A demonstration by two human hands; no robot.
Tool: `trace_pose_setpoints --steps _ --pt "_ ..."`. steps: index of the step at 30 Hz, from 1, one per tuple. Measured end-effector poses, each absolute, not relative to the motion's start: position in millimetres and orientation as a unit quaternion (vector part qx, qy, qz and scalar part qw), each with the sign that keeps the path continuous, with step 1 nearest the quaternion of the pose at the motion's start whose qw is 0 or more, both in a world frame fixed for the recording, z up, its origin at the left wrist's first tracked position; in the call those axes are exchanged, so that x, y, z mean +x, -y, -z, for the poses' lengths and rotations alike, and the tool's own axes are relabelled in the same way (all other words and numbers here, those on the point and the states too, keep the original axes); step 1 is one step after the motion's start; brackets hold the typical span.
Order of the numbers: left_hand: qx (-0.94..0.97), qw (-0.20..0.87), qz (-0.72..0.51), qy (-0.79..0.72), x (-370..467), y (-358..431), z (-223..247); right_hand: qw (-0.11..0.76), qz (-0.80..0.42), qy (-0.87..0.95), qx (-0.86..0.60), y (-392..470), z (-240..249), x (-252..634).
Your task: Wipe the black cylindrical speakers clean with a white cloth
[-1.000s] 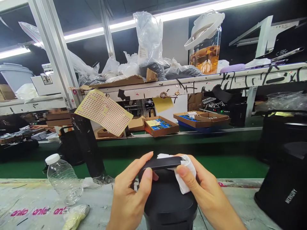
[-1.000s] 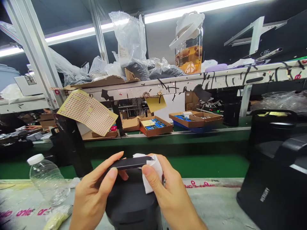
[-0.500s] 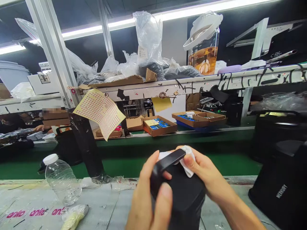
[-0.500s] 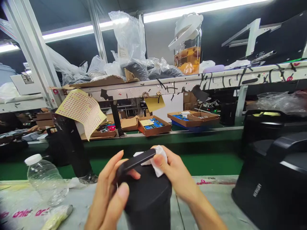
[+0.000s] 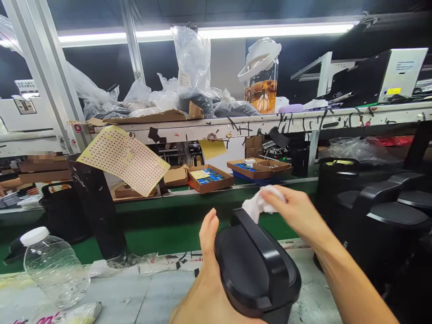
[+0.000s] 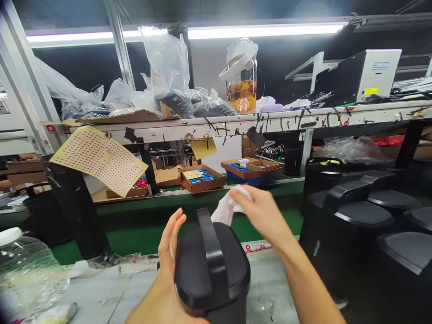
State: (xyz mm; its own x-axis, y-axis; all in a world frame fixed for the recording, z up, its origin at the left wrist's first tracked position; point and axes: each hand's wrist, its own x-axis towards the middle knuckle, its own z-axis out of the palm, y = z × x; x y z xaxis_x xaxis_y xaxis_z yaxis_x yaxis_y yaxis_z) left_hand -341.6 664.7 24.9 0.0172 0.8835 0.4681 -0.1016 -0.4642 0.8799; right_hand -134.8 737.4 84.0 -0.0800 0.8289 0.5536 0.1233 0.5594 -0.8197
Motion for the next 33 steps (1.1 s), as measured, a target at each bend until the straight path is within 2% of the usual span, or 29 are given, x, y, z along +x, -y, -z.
trace_pose_setpoints --steps 2,4,7,10,14,17,19,21,23,25,29,31,33 --pt "0.575 0.439 -0.617 -0.309 -347 -669 -25 0.671 -0.261 0.588 -0.369 -726 -82 -119" --pt "0.618 0.492 -0.556 -0.257 -355 -673 -22 0.676 -0.306 0.576 -0.343 -713 -78 -109" --pt "0.698 0.530 -0.433 -0.210 -364 -676 -18 0.542 -0.392 0.669 -0.324 -697 -74 -113" --pt "0.694 0.512 -0.463 -0.207 -361 -678 -15 0.402 -0.418 0.760 -0.294 -689 -73 -128" --pt "0.666 0.520 -0.502 -0.187 -352 -677 -15 0.353 -0.412 0.801 -0.254 -691 -76 -129" --pt "0.660 0.521 -0.503 -0.200 -351 -677 -15 0.392 -0.439 0.775 -0.229 -691 -76 -109" --pt "0.652 0.513 -0.507 -0.233 -353 -680 -14 0.467 -0.470 0.717 -0.217 -687 -76 -93" --pt "0.618 0.522 -0.531 -0.254 -357 -686 -13 0.543 -0.470 0.654 -0.240 -681 -77 -79" --pt "0.567 0.527 -0.577 -0.260 -361 -693 -12 0.551 -0.442 0.641 -0.300 -679 -77 -69" --pt "0.525 0.511 -0.623 -0.275 -365 -700 -10 0.476 -0.419 0.680 -0.368 -683 -75 -63" --pt "0.478 0.491 -0.654 -0.319 -374 -709 -6 0.253 -0.365 0.778 -0.444 -701 -60 -64" --pt "0.465 0.496 -0.655 -0.329 -377 -711 -5 0.199 -0.334 0.803 -0.451 -709 -51 -68" --pt "0.460 0.501 -0.654 -0.332 -379 -711 -5 0.204 -0.312 0.798 -0.475 -714 -45 -73"
